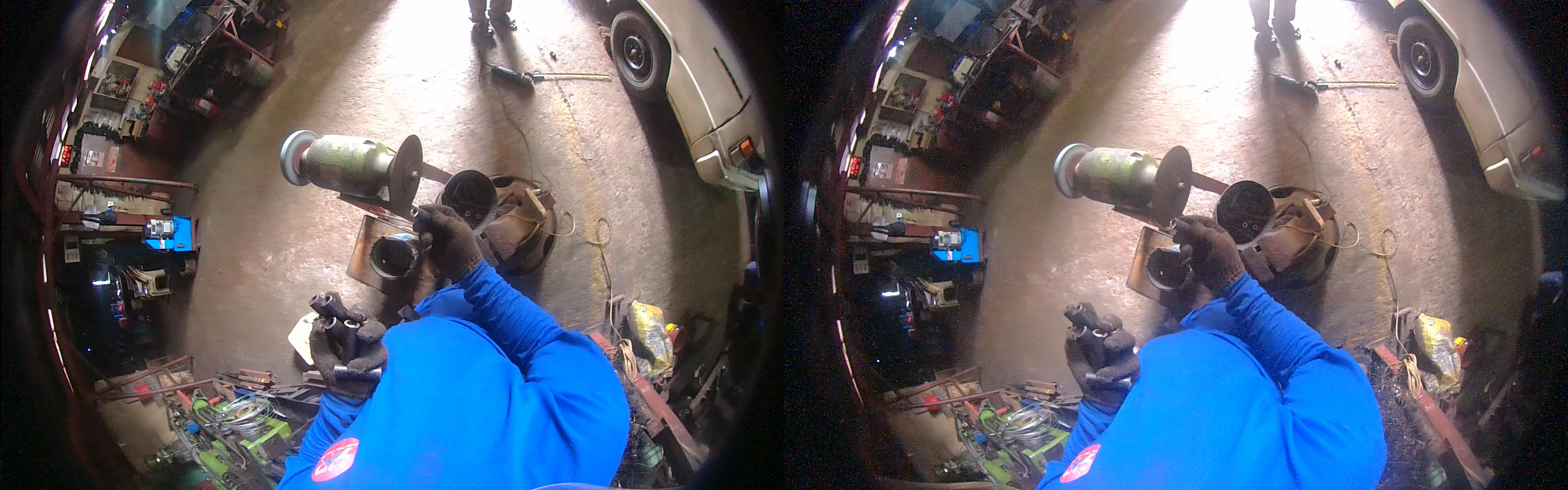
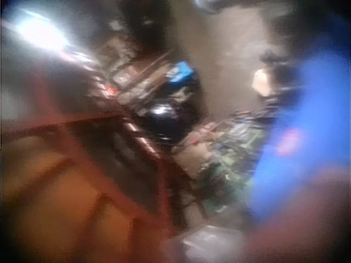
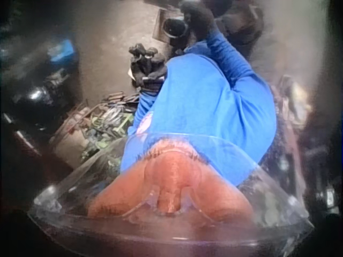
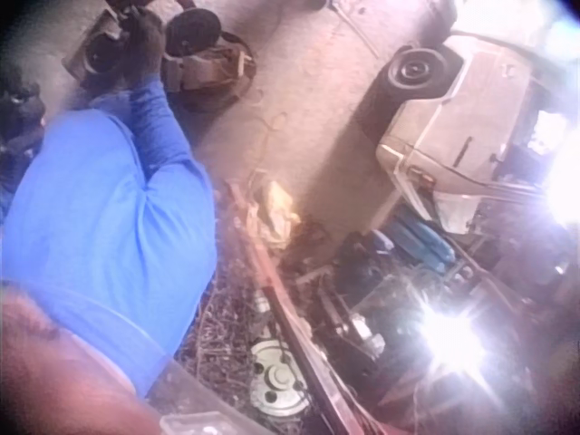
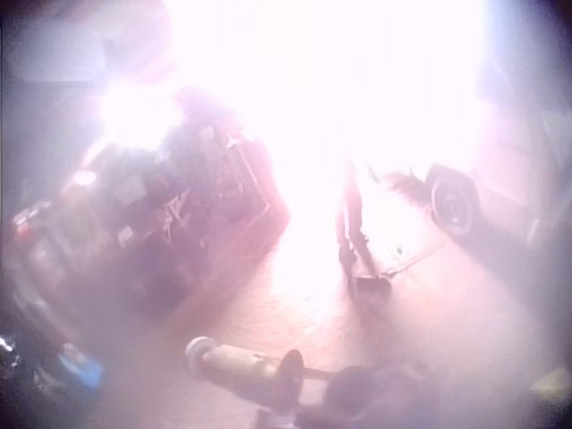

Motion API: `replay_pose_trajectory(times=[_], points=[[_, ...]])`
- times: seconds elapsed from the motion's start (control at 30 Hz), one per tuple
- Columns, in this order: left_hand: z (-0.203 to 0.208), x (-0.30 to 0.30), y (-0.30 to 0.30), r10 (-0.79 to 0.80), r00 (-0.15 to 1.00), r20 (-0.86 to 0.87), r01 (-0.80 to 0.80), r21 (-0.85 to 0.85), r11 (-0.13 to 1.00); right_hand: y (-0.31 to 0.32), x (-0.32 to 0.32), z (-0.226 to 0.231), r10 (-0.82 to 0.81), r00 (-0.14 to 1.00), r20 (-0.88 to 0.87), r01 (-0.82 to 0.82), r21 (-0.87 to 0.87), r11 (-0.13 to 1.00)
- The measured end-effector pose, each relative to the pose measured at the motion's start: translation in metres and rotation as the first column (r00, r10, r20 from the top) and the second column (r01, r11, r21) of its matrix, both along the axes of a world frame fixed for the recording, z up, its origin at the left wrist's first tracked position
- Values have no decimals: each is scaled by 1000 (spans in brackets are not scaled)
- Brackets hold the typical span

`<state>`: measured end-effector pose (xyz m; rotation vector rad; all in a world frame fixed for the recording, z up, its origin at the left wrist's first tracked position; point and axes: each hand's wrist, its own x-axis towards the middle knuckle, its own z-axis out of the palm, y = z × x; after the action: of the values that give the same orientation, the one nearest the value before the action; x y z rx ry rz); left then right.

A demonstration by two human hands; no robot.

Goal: The person uses a bench grinder to deburr and smooth the edges of small cylindrical metal parts. They hold each part with gloved hands against the spinning wheel, rotating it to treat different sides, then set it aside and pick up the next one.

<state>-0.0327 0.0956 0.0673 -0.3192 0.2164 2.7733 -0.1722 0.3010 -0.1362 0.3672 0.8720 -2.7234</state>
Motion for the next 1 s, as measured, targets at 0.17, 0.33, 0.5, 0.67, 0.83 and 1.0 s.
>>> replay_pose_trajectory(times=[0.17, 0.33, 0.5, 0.67, 0.83, 1.0], points=[[-12, -5, -18, -194, 979, -70, 200, 101, 975, -2, 23, 24, -63, 991, -120, 74, 92, 993], [-2, -2, -8, -53, 998, -20, 54, 64, 996, 2, 33, 32, -36, 976, -214, 29, -34, 999], [-3, 1, -17, -61, 998, 21, 59, 64, 996, 0, 42, 36, -10, 1000, -23, -2, -479, 878], [2, 6, -20, -81, 996, 44, 78, 69, 995, -5, 47, 54, -20, 997, 69, 42, -339, 940], [-2, 13, -24, -15, 999, 32, 15, 1, 1000, -7, 49, 64, 20, 1000, 20, -7, -524, 852], [-4, 15, -29, -23, 1000, 0, 23, 29, 999, -12, 52, 66, 9, 1000, -30, -15, -220, 975]])
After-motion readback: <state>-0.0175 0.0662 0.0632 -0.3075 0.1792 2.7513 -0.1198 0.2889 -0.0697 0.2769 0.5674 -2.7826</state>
